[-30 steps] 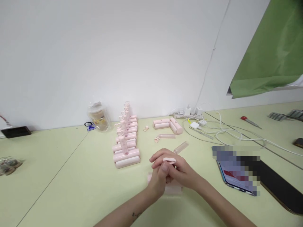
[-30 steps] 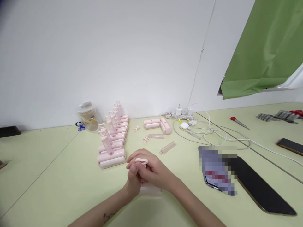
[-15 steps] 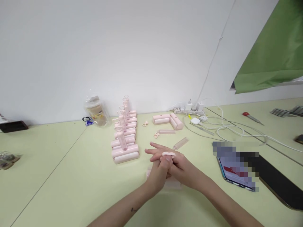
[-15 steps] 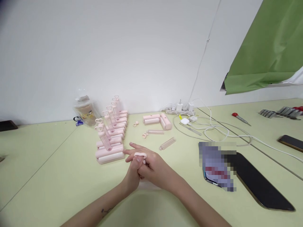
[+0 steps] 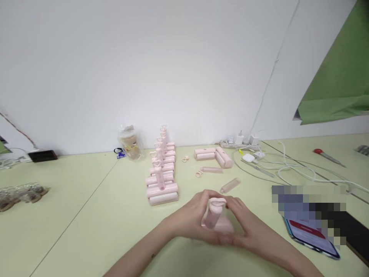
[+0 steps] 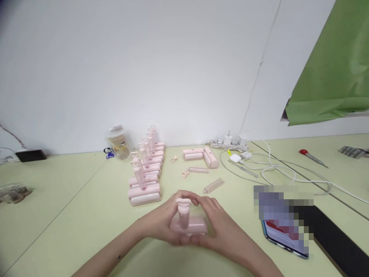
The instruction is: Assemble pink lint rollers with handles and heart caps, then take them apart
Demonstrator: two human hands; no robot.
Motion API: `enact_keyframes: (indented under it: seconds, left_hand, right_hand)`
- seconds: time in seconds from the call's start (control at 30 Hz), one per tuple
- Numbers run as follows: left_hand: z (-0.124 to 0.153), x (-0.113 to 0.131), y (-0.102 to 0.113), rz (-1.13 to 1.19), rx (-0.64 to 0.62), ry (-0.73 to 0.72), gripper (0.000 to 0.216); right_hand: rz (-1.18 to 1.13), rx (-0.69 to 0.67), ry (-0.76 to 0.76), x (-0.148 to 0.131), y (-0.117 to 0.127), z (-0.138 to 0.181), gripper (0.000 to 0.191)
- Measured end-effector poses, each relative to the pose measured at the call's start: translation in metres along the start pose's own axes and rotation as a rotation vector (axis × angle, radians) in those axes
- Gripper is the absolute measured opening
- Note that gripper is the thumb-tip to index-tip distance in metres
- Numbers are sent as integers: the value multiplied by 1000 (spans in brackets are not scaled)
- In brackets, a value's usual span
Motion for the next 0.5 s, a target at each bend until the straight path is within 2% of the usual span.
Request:
enact_keyframes:
  seconds: [0.03, 0.1, 0.2, 0.3, 0.37, 0.43, 0.5]
  left_hand:
    - [7, 1, 3, -174, -4, 14, 65]
    - [23, -3, 8, -390, 11, 57, 65]
    - [51, -17, 12, -480, 42, 108, 48]
    - [83, -29, 27, -524, 133, 138, 40]
    - [104, -33, 47, -618, 249, 144, 40]
    - [127, -31, 78, -745, 488, 124, 47]
    - [147, -33, 106, -762, 707, 116, 61]
  right_hand:
    - [53, -19, -4, 4, -4, 4, 69]
    - [78, -57, 8, 8, -13, 8, 58]
    - [39, -107, 48, 1, -30, 5, 39]
    - [17, -106, 111, -18, -47, -12, 43]
    - [31, -80, 124, -30, -57, -30, 52]
    - [70, -61, 105, -38, -67, -51, 66]
    - [95, -92, 66, -41, -78, -71, 84]
Point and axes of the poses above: each hand's wrist, its own z-axis away from the middle knuckle, its own y-axis out of the back of the hand, x = y × z, the point moved 10 cm from there along -z, towards the middle knuckle, and after that the axes turned 13 degrees about z, right-handed, at the moved point
